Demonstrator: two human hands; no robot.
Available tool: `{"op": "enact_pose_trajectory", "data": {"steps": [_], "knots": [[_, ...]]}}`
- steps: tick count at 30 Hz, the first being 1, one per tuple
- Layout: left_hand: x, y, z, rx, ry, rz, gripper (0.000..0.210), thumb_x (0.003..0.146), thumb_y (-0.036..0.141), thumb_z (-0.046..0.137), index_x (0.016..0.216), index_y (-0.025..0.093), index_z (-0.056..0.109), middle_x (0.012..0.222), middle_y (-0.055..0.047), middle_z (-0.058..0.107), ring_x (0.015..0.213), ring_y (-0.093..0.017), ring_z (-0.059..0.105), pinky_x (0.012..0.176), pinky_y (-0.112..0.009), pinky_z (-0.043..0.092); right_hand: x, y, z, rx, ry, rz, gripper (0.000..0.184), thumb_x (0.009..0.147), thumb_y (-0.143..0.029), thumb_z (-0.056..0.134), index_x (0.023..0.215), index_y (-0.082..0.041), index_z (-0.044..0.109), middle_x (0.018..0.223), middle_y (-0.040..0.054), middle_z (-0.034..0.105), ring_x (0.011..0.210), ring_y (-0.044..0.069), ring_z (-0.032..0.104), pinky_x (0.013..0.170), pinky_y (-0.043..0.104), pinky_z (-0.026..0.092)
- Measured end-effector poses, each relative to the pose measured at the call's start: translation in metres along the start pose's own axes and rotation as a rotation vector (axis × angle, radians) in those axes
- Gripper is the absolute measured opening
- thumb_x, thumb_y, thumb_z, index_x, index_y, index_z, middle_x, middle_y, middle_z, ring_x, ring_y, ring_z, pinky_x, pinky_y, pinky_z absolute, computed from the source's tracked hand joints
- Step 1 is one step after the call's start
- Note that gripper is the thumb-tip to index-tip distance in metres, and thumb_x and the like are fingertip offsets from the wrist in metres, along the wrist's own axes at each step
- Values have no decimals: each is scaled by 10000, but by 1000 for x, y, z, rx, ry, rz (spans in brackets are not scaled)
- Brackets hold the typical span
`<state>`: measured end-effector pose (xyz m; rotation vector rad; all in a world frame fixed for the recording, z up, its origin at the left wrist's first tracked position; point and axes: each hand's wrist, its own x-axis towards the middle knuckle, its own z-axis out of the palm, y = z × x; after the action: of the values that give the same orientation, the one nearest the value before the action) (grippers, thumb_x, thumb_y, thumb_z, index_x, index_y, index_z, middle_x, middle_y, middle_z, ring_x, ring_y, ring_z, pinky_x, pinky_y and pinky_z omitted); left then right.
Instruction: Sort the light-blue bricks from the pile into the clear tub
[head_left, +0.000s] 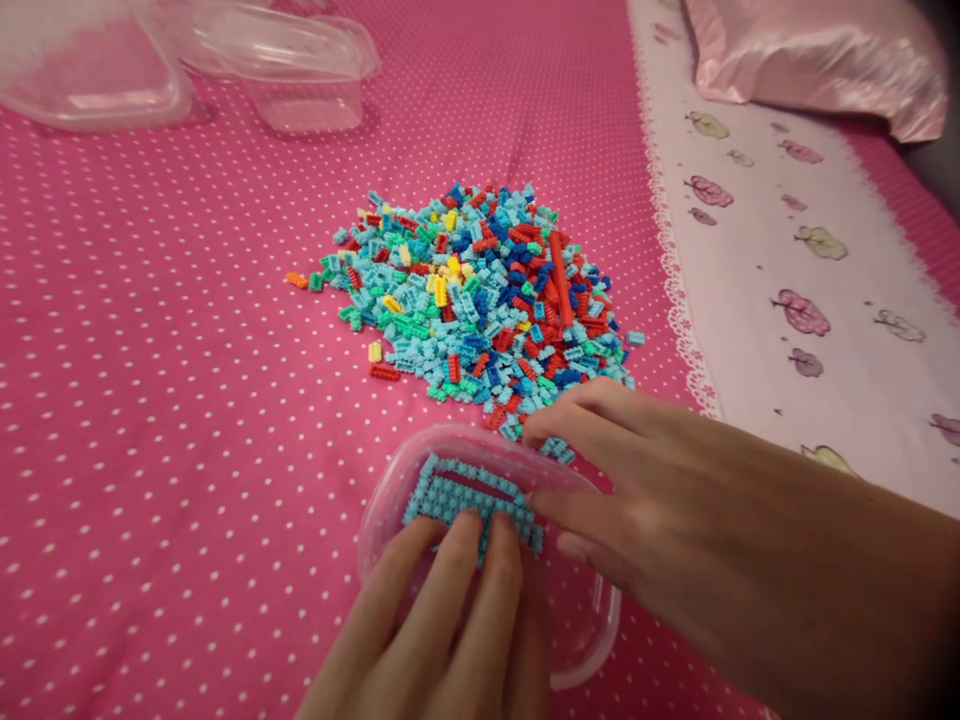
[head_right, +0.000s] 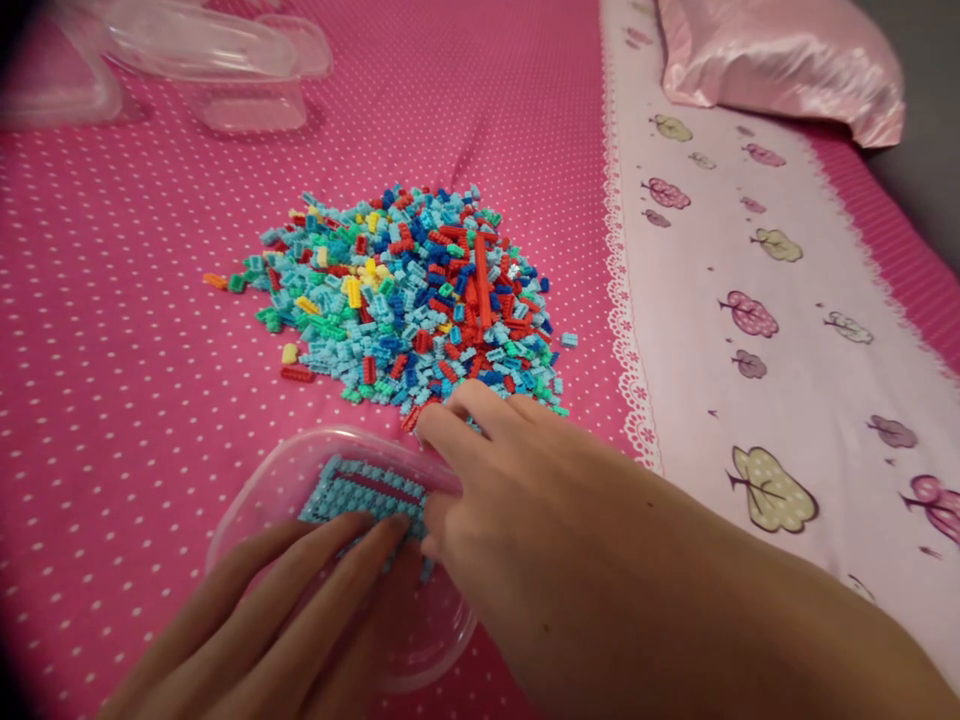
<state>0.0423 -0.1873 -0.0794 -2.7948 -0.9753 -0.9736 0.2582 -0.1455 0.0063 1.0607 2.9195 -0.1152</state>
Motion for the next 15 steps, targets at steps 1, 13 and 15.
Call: {"op": "enact_pose_trajectory", "data": {"steps": [1, 13, 15], "knots": [[0, 0, 0, -2, -2, -1, 310, 1039, 152, 421, 1075, 155, 729, 1177, -47, 725, 1134, -210, 648, 1273, -407, 327, 0, 0, 0, 4, -8, 13, 207, 879, -212, 684, 1063, -195, 778, 999, 112, 733, 924, 278, 601, 825, 435, 498], [1, 2, 0, 50, 50, -22, 293, 1016, 127, 462, 1066, 120, 751, 1153, -64, 723, 1154, -226, 649, 1272, -388, 352, 5, -4, -1, -16, 50, 68, 104, 865, -174, 625, 888, -194, 725, 1035, 105, 732, 972, 260, 610, 896, 418, 525], [1, 2, 1, 52, 56, -30, 301, 1012, 116, 457, 1062, 107, 754, 1149, -74, 724, 1148, -228, 651, 1269, -390, 360, 6, -6, 2, -16, 68, 81, 94, 860, -174, 620, 833, -189, 709, 1046, 122, 727, 957, 264, 612, 858, 420, 544]]}}
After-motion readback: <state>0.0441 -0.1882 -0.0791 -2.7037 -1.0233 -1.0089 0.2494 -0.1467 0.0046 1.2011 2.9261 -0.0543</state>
